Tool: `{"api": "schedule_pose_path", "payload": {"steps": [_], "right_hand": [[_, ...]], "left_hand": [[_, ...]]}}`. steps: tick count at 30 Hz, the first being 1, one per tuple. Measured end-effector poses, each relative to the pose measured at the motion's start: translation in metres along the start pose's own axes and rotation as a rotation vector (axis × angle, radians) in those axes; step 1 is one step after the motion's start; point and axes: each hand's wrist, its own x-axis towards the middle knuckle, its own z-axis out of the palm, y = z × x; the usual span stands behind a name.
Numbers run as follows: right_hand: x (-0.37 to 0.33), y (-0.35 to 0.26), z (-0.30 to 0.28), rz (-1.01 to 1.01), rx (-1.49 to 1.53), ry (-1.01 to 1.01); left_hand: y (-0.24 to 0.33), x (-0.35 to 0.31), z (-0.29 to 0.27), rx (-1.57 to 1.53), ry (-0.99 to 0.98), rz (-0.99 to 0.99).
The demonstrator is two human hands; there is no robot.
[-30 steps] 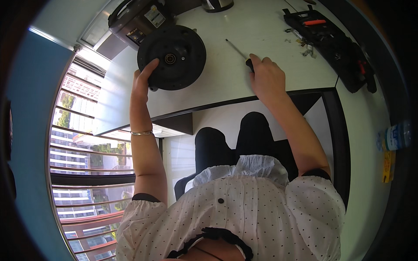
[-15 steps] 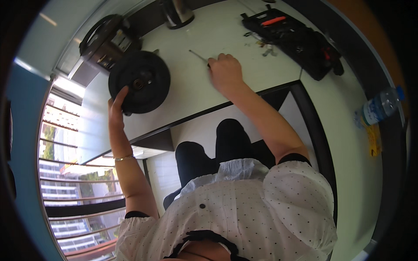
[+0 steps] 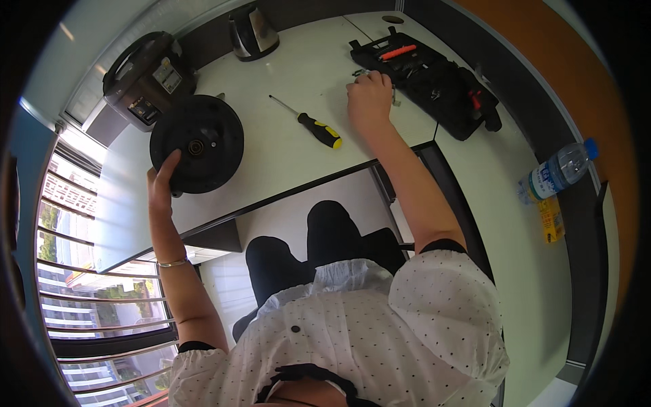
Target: The person holds a black circular appliance base and inserts a small metal spring into the center. They then use a screwdriver to tighten a screw in the center of the base, securing the spring in place.
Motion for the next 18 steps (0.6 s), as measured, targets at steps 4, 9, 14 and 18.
{"api": "schedule_pose_path", "payload": {"steps": [4, 9, 14, 18], "right_hand": [[0.022, 0.013, 0.006, -0.119, -0.266, -0.260], [0.034, 0.022, 0.023, -0.267, -0.426, -0.362], [0.040, 0.019, 0.029, -0.339, -0.423, -0.409], [0.038, 0.023, 0.034, -0.379, -0.399, -0.283]], "left_hand": [[0.003, -0.001, -0.001, 0.001, -0.003, -0.020], [-0.004, 0.002, 0.000, -0.026, -0.002, -0.007], [-0.007, 0.001, -0.001, -0.073, -0.016, 0.025], [-0.005, -0.001, -0.003, -0.107, -0.030, 0.016]]}}
